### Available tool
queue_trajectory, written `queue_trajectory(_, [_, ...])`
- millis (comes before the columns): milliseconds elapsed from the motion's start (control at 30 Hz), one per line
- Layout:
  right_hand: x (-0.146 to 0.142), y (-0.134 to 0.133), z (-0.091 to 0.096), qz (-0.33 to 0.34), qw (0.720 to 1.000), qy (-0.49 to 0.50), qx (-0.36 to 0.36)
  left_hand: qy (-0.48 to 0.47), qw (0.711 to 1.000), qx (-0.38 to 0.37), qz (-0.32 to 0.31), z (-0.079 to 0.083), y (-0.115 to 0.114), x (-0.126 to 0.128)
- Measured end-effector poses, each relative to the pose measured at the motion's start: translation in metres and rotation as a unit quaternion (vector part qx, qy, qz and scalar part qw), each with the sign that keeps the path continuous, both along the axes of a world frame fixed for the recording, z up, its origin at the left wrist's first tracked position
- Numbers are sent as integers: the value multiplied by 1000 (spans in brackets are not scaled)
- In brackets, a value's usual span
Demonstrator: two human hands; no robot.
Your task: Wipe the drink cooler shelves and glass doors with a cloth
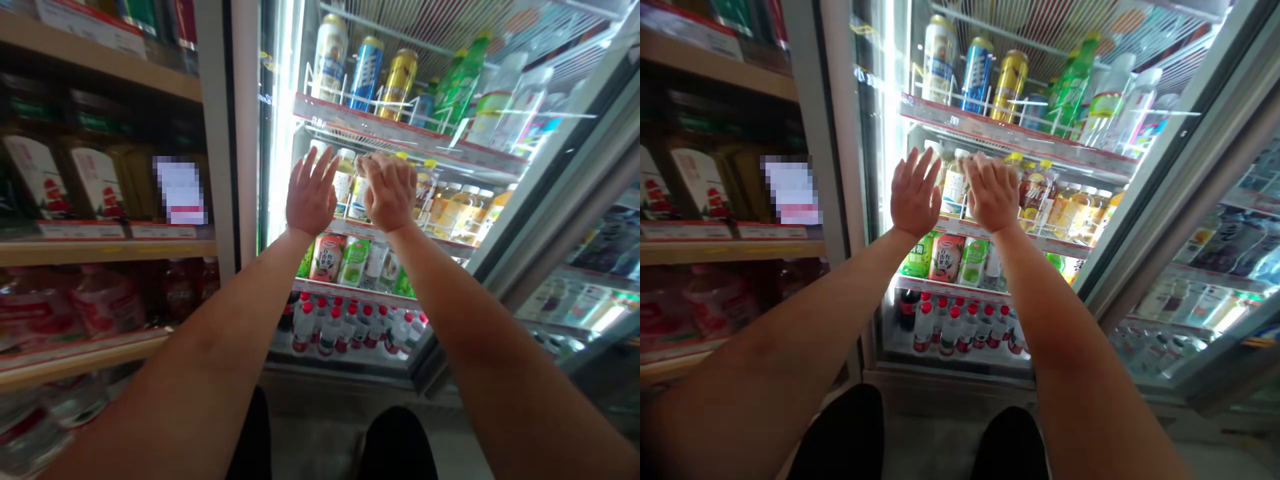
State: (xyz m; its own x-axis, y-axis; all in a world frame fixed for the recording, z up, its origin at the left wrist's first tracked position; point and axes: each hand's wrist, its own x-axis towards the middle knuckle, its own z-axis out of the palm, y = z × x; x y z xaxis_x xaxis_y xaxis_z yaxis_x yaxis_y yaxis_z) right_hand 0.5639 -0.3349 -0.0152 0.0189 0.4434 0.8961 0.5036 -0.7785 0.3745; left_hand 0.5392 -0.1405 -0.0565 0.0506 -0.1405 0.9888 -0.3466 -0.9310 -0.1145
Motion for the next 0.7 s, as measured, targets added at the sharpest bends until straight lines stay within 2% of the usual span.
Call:
queue_trajectory(67, [-3, -1, 0, 3, 997, 22, -80, -8, 1000, 2, 5, 0, 0, 0])
queue_trajectory(133, [-4, -1, -1, 7, 995, 28, -99, -6, 1000, 0, -3, 0, 0, -1])
queue_trajectory(200, [-4, -1, 0, 10, 999, 20, -46, 2, 1000, -2, -14, -1, 0, 0])
queue_trajectory(300, [-2, 0, 0, 3, 997, 0, 82, 11, 1000, -2, -21, -2, 1, 4])
queue_trajectory(333, [-2, 0, 0, -1, 995, -2, 98, 8, 1000, -2, -19, -2, 2, 6])
queue_trajectory(367, [-2, 0, 0, -3, 996, -1, 90, 6, 1000, -1, -17, -2, 2, 7])
queue_trajectory(467, [-3, -1, -1, -1, 1000, 10, -27, 4, 1000, 1, -14, -2, 1, 5])
queue_trajectory(533, [-4, -2, -2, 0, 997, 17, -72, 10, 1000, -1, -14, -1, 0, 1])
queue_trajectory(600, [-3, 0, -2, -7, 999, 22, -44, 12, 1000, -7, -13, -1, 0, -2])
queue_trajectory(700, [-3, 2, -2, -14, 999, 26, 43, 18, 1000, -9, -16, -1, 0, -1])
